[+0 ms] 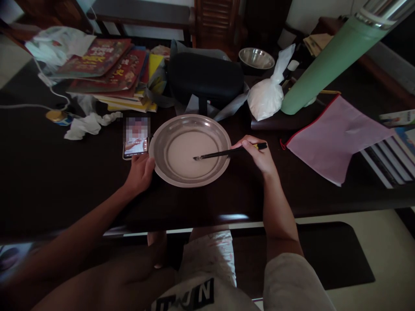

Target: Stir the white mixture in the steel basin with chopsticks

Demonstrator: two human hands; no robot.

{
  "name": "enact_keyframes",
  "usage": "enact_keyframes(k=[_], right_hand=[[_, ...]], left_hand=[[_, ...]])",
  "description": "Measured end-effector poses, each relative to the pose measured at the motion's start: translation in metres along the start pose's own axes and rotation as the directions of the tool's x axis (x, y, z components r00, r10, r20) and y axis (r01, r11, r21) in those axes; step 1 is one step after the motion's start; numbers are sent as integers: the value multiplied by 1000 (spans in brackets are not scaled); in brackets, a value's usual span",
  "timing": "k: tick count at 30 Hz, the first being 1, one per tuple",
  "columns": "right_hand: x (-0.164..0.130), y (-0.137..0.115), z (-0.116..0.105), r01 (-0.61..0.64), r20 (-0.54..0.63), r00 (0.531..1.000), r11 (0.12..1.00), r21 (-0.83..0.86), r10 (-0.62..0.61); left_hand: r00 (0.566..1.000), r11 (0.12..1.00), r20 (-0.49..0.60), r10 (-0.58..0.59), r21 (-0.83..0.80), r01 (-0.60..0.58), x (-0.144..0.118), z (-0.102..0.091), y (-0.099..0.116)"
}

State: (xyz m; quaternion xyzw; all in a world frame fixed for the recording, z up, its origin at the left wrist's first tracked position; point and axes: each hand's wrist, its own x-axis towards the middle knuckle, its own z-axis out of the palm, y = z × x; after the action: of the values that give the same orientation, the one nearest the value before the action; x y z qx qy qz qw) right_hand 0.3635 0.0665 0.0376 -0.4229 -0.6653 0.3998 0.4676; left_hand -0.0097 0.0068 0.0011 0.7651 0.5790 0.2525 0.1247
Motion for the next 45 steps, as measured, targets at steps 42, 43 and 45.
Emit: enact_keyframes(k=[42, 43, 45], right_hand=[[1, 5, 0, 31, 90, 995, 999, 14, -32], [1, 5, 0, 23, 109, 994, 1000, 3, -23], [1, 4, 0, 22, 75, 997, 1000, -6, -21]], left_hand=[[1000, 1000, 3, -6, 23, 6, -1, 4, -5], [1000, 1000, -4, -6, 23, 6, -1, 4, -5], [1000, 1000, -19, 0, 24, 0, -1, 4, -5]])
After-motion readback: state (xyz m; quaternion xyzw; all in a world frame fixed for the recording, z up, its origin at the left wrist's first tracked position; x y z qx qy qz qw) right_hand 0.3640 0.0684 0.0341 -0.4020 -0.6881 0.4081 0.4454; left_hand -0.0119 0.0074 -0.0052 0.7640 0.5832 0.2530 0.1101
